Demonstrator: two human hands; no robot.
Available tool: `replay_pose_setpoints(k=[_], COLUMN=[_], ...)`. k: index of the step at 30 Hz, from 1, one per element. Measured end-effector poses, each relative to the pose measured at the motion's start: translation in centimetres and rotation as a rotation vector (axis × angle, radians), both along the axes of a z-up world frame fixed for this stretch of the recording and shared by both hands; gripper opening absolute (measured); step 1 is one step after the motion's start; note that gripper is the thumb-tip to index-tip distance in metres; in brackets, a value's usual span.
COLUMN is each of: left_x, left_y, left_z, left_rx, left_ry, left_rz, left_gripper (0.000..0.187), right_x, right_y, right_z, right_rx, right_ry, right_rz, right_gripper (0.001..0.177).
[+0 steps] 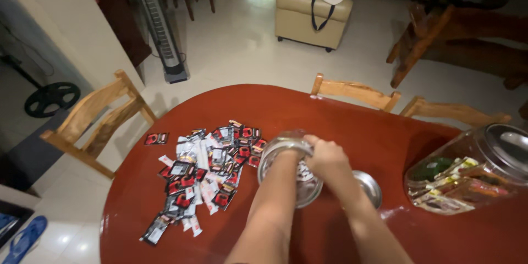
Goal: The person opens a glass jar and places small white sachets into it from a pile on the table. They continue to fill the jar with sachets and then close the lid.
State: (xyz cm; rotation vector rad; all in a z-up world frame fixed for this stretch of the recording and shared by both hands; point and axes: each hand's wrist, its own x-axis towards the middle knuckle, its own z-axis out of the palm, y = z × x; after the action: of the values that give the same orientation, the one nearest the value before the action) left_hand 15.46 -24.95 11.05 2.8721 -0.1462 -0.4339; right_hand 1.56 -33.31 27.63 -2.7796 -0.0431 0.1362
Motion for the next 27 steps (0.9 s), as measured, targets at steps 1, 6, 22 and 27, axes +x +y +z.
replay_pose_setpoints(k=[1,6,22,27], left_x=[0.2,-1.5,0.2,1.9], left_y=[-0.2,-1.0,0.9,0.0], left_z=[-0.3,-3.0,-2.2,-1.1], left_rx=[0.008,0.025,0.025,0.023], left_ry=[-0.004,0.029,-0.027,-0.063], left_rz=[-0.006,-0.035,-0.043,-0.059], left_gripper=[0.031,0.031,0.03,0.03], right_x=[-0.2,-1.7,-0.6,-1.0], right_y=[-0.1,-0.6,0.5,1.1], right_z=[-0.2,-1.3,0.2,-0.1], right_rx=[-0.001,0.077,0.014,0.008], right_ry=[-0.011,-0.15,-0.05,-0.119], right_rz=[0.005,0.128,0.084,0.112], right_gripper=[0.054,0.057,0.063,0.057])
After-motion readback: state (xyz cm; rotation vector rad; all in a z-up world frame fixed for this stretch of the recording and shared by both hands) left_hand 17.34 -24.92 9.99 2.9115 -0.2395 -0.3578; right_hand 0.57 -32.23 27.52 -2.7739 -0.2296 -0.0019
